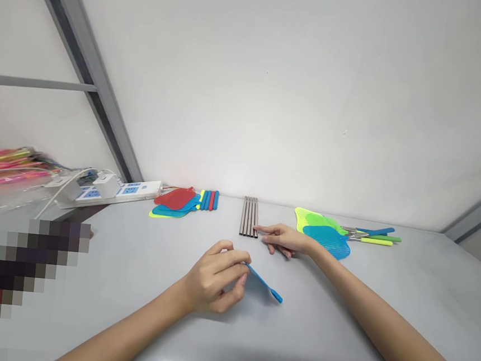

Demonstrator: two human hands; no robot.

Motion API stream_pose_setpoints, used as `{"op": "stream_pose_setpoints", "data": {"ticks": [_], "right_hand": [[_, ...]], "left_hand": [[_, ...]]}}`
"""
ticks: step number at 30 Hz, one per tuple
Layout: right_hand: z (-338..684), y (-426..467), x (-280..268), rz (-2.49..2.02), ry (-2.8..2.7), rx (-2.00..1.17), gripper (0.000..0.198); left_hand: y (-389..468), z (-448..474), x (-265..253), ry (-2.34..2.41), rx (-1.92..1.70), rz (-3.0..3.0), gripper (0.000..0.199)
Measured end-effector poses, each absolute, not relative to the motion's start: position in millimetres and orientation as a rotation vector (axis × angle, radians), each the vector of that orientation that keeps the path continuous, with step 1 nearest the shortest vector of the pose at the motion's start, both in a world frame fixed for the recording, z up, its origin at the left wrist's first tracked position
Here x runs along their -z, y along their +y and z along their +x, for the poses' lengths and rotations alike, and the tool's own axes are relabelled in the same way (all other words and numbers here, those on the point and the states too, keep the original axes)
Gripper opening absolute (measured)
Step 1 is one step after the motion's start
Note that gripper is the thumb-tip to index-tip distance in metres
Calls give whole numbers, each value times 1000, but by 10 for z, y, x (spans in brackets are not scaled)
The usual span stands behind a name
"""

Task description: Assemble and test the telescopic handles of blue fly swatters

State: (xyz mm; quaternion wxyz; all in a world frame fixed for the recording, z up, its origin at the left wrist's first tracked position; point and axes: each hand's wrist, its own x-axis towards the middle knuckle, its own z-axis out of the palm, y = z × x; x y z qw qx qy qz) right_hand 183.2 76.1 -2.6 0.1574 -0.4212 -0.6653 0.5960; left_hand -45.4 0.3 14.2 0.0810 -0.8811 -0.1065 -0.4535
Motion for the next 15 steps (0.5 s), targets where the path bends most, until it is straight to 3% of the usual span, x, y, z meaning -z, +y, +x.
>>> {"op": "stream_pose_setpoints", "data": {"ticks": [5,12,15], "right_hand": [[1865,701,26,-1220,-1853,-1765,47],[2082,623,-67,-1116,-1944,-2261,48],[2102,617,-84,-1048,-1880,-2287,47]], "left_hand": [[-1,-451,-139,-314,1377,-2602,16],[2,-457,-141,-287,1378,-2618,16],[2,-457,-137,-290,1383,-2621,16]]}}
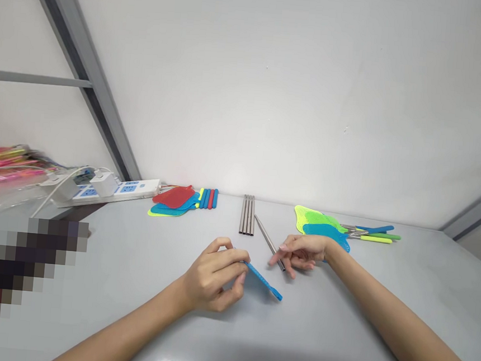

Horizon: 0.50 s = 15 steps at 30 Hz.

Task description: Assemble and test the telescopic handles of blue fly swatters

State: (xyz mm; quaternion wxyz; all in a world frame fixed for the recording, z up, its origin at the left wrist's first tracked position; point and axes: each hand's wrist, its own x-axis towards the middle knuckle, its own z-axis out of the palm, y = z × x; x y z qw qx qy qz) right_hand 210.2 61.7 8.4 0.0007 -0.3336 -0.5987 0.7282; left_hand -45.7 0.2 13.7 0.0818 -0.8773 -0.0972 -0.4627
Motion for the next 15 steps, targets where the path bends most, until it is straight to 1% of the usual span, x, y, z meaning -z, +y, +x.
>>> {"op": "stream_pose_setpoints", "data": {"ticks": [4,6,9,15], "right_hand": [[2019,634,-81,-1145,-1766,-1878,40],[1974,651,-67,-1212,-1796,-1779,37],[1953,650,-36,-1263,-1846,-1789,37],[2080,443,-52,-1329,-1970,-1922,45]], "left_hand": [[4,-456,-136,-312,1383,-2629,16],[4,-454,-139,-314,1379,-2624,16],[-2,-453,-147,-322,1396,-2598,14],[-20,-484,-184,-402,1481,-2503,10]]}}
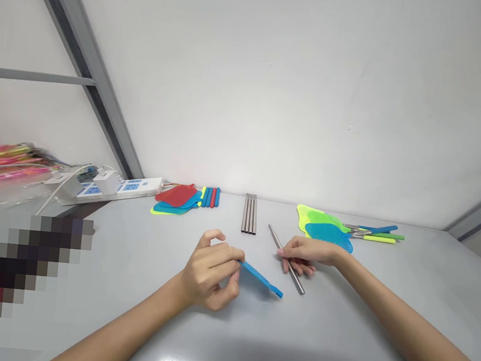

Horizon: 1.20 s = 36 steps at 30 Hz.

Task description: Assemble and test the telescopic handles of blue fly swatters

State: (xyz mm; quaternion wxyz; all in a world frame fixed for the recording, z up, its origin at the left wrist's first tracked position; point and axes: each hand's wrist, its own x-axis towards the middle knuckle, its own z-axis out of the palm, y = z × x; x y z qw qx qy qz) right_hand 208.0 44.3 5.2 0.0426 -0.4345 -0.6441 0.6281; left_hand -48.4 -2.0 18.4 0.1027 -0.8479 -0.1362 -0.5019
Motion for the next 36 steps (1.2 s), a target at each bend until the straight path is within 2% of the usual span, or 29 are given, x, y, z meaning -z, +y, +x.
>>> {"op": "stream_pose_setpoints", "data": {"ticks": [4,6,11,18,22,25,27,29,31,36], "right_hand": [[2227,261,-173,-1349,-2133,-2101,45],[2309,195,-236,-1411,-2156,-2059,43],[2475,67,-278,-1735,-2110,-1359,45],[2441,-130,-107,-1748,-2202,-721,31],[2444,-250,-14,-1736,-2265,-518,39],[2512,-340,17,-1719,-2373,-618,59],[2559,-377,11,-1674,-2440,-794,64],[2590,-386,-10,-1629,-2436,-930,58],[2611,-375,-36,-1587,-2382,-1023,50],[2696,-347,-94,-1424,-2325,-1337,44]], "left_hand": [[-45,-502,-232,-386,1507,-2484,10],[-59,-501,-247,-371,1501,-2495,10],[-81,-493,-242,-311,1466,-2533,10],[-103,-499,-218,-297,1462,-2534,15],[-103,-493,-208,-326,1433,-2562,19],[-92,-466,-229,-343,1236,-2774,22],[-86,-441,-258,-437,966,-2998,19],[-84,-419,-282,-543,693,-3189,18],[-87,-403,-287,-603,513,-3304,33],[-78,-400,-231,-710,294,-3408,46]]}}
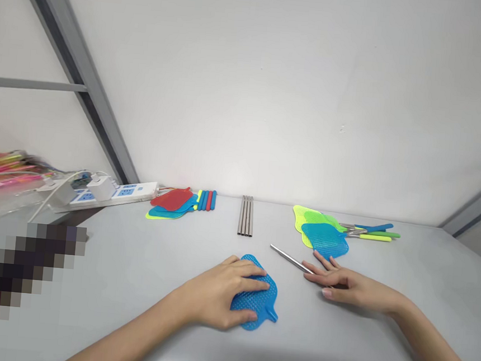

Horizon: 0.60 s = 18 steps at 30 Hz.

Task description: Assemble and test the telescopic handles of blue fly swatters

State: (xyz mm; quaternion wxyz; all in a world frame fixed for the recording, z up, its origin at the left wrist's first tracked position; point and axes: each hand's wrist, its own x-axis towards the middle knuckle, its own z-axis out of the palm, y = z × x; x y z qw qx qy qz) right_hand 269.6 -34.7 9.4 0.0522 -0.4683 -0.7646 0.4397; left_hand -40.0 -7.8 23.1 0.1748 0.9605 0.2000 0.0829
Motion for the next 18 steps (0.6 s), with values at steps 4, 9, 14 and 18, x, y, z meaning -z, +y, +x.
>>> {"op": "stream_pose_setpoints", "data": {"ticks": [4,9,14,18], "right_hand": [[2759,-361,-115,-1377,-2217,-1445,38],[2730,-383,-136,-1372,-2157,-1456,37],[2620,-404,-121,-1432,-2064,-1328,39],[2547,-416,-93,-1449,-2013,-1281,43]], "left_hand": [[-19,-442,-212,715,-241,2712,46],[74,-525,-218,975,-290,2697,42],[109,-563,-152,1124,-283,2667,45],[118,-559,-90,1095,-287,2693,49]]}}
